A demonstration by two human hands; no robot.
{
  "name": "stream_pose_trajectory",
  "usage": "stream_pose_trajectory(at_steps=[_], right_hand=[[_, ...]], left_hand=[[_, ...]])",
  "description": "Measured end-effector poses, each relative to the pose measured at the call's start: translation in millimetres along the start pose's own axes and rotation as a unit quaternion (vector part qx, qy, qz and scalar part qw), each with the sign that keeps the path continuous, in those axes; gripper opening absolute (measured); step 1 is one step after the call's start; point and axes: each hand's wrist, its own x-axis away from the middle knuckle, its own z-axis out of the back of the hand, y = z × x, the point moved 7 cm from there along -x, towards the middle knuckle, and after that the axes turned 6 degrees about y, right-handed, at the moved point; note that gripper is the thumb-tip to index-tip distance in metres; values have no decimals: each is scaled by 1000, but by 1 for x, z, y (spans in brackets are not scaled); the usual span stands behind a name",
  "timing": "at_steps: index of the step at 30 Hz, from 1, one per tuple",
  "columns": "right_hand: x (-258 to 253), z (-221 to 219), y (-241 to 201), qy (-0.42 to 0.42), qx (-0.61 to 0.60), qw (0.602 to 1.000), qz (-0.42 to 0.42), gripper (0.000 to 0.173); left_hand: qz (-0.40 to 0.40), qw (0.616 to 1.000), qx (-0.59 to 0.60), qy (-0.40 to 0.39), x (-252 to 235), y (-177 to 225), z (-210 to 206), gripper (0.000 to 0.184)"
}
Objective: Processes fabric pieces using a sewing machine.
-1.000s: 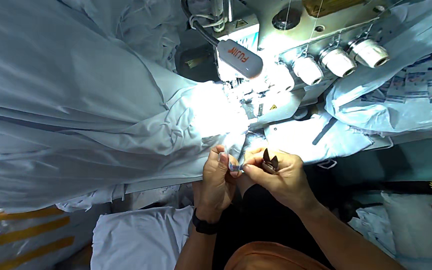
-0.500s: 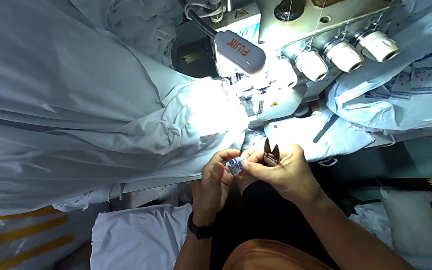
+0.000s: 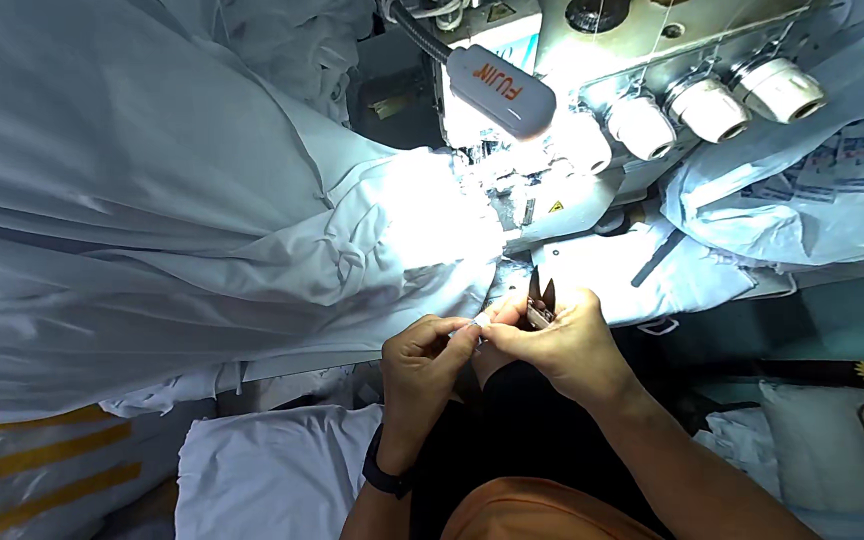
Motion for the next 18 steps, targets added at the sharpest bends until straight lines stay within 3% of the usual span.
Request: stream_pose_trajectory(at_steps=[3,8,11,18], right_hand=[[-1,0,4,-4,-11,1000,-13,17],[-5,2,15,-108,-40,987,-110,11],[-3,-2,17,-146,-46,976,-153,15],[-5,-3,15,-41,-3,996,-74,19]], left_hand=[[3,1000,-11,2,-2,0,1,8],[60,998,7,1,-7,-4,4,11],[81,996,16,-14,-8,-7,2,13],[84,996,-6,-17,-11,-6,-2,7]])
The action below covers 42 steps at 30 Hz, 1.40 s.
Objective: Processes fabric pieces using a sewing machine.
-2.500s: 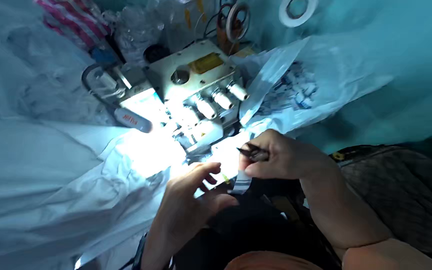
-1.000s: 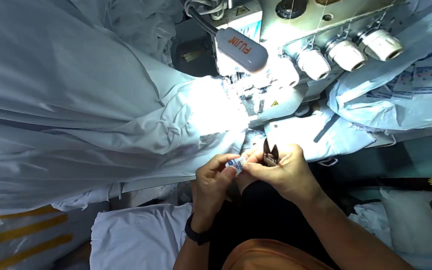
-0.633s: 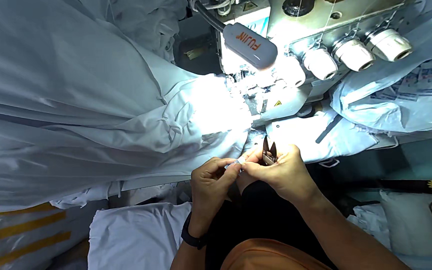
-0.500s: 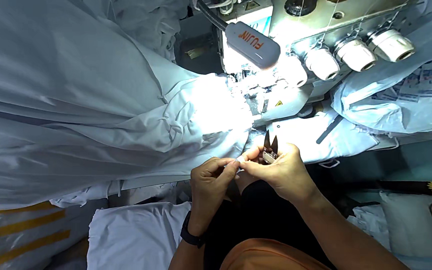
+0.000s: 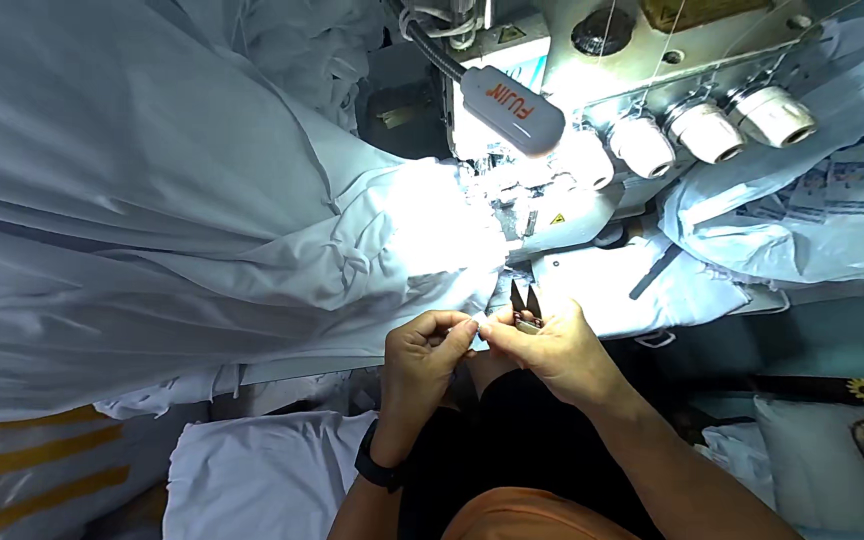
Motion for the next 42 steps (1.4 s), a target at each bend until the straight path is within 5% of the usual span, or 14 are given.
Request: stream_pose_trajectory(at_steps=[5,8,12,15,17,23,29,42], right_hand=[[1,1,-10,24,62,996,56,18],[-5,7,-31,7,66,980,189,8],[-24,30,-46,110,231,873,416,11],[-37,28,-39,84,337,777,524,13],[-39,23,-36,53,350,750,559,16],[-27,14,-33,47,313,739,595,12],[-21,9,-37,45,356,712,604,17],[-14,3,-47,76,427,724,536,21]], left_hand=[[-59,995,-73,-30,-6,10,-4,7],[-132,984,-109,-49,-15,38,2,11],[-211,964,-163,-22,-32,84,21,12],[-242,941,-236,-11,-46,100,16,11],[-245,926,-287,-10,-55,97,4,12],[-256,883,-391,-34,-79,61,-29,15],[-251,877,-408,-40,-81,56,-30,16],[-233,889,-392,-35,-90,56,-21,13]])
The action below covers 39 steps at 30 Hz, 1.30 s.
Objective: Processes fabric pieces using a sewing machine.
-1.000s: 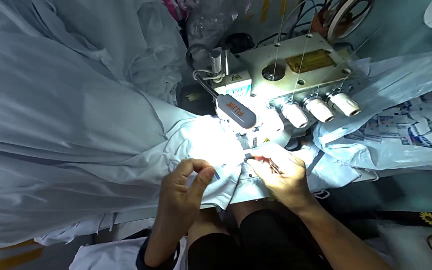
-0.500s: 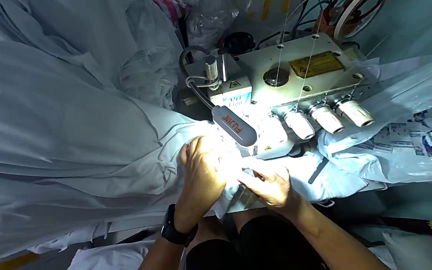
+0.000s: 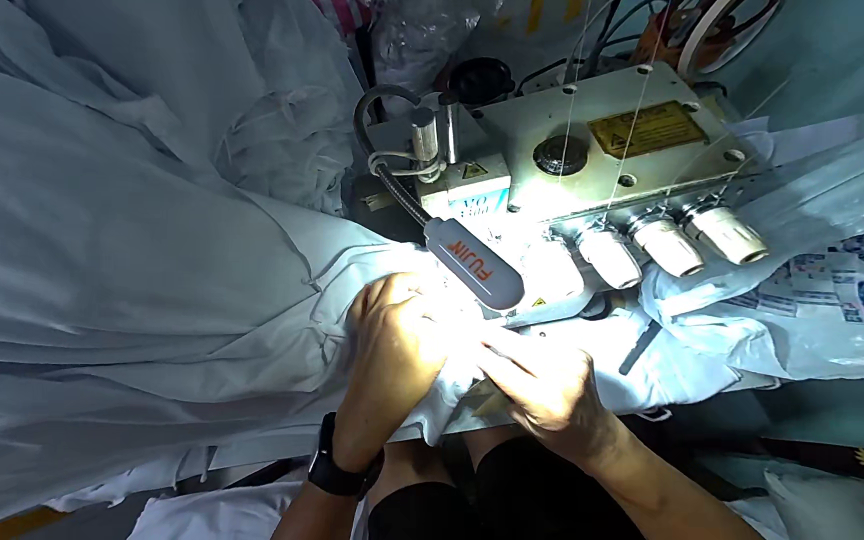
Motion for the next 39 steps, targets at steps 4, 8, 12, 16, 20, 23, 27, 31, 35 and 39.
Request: stream_pose_trajectory(at_steps=[4,8,12,16,20,23,27,31,35,39], right_hand=[[-2,3,1,-3,9,999,-32,20],[-1,2,1,-4,7,999,-40,21],[0,2,2,-3,11,999,-42,22],[1,1,1,-2,8,999,-39,21],[3,0,-1,6,17,1000,-23,22],[2,0,-3,3,24,1000,-12,22],[3,-2,-3,-1,23,1000,-8,22],[2,-2,-3,-9,39,999,-4,22],[0,-1,-6,-21,62,998,-1,22],[-1,0,-7,-26,73,997,-8,23]], left_hand=[[-9,1000,-13,21,-2,2,1,12],[-3,999,-5,44,-6,2,2,11],[-1,999,-1,53,-6,3,4,9],[4,998,4,58,-6,2,3,8],[-8,998,0,69,-5,3,3,8],[-5,997,-2,71,-5,4,4,8],[-15,997,-3,72,-6,4,4,7],[-13,997,-6,72,-6,3,3,7],[-55,995,-28,78,-1,4,2,7],[-102,991,-39,76,6,3,6,13]])
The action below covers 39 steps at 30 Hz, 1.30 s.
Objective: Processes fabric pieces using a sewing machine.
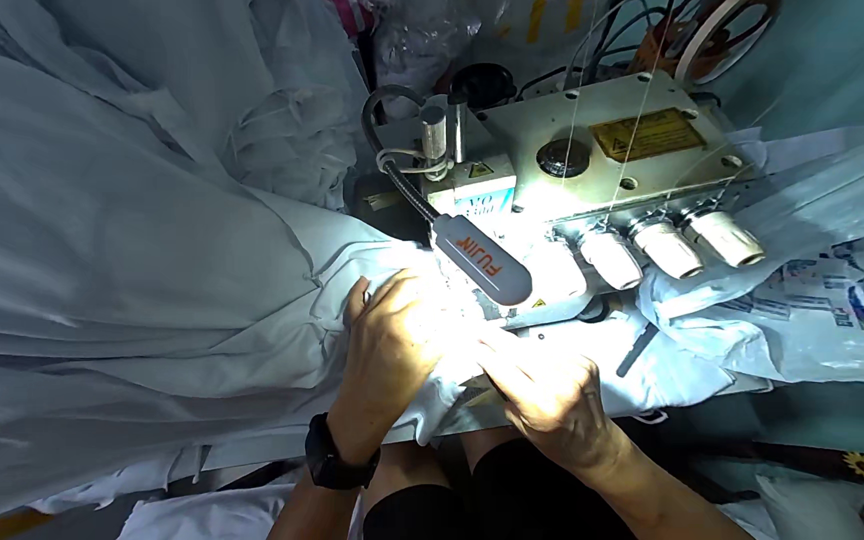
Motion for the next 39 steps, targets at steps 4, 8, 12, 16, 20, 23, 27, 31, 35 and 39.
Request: stream_pose_trajectory(at_steps=[4,8,12,16,20,23,27,31,35,39], right_hand=[[-2,-2,1,3,15,1000,-6,23],[-2,-4,3,6,15,1000,-9,24],[-3,-5,4,8,15,1000,-11,25],[-1,-5,4,8,-9,1000,-23,25],[1,-4,3,18,-32,998,-56,22],[0,-3,3,24,-35,997,-67,22],[-1,-6,5,25,-51,995,-83,22],[-2,-13,6,2,-57,991,-119,28],[-4,-17,4,6,-61,988,-140,31],[1,-10,-1,81,-130,976,-157,19]], left_hand=[[-2,1000,25,1,-4,-5,1,17],[-1,999,34,0,-5,-7,-1,17],[-8,999,41,6,-7,-6,-1,16],[-16,999,46,5,-7,-7,-1,15],[-15,998,55,3,-7,-9,-1,13],[-20,998,57,-3,-8,-10,-1,15],[-15,998,66,-1,-11,-12,-1,15],[-13,999,45,-13,-22,-16,-2,18],[-20,999,34,-3,-40,-16,5,11],[51,998,28,13,-71,-35,-8,15]])
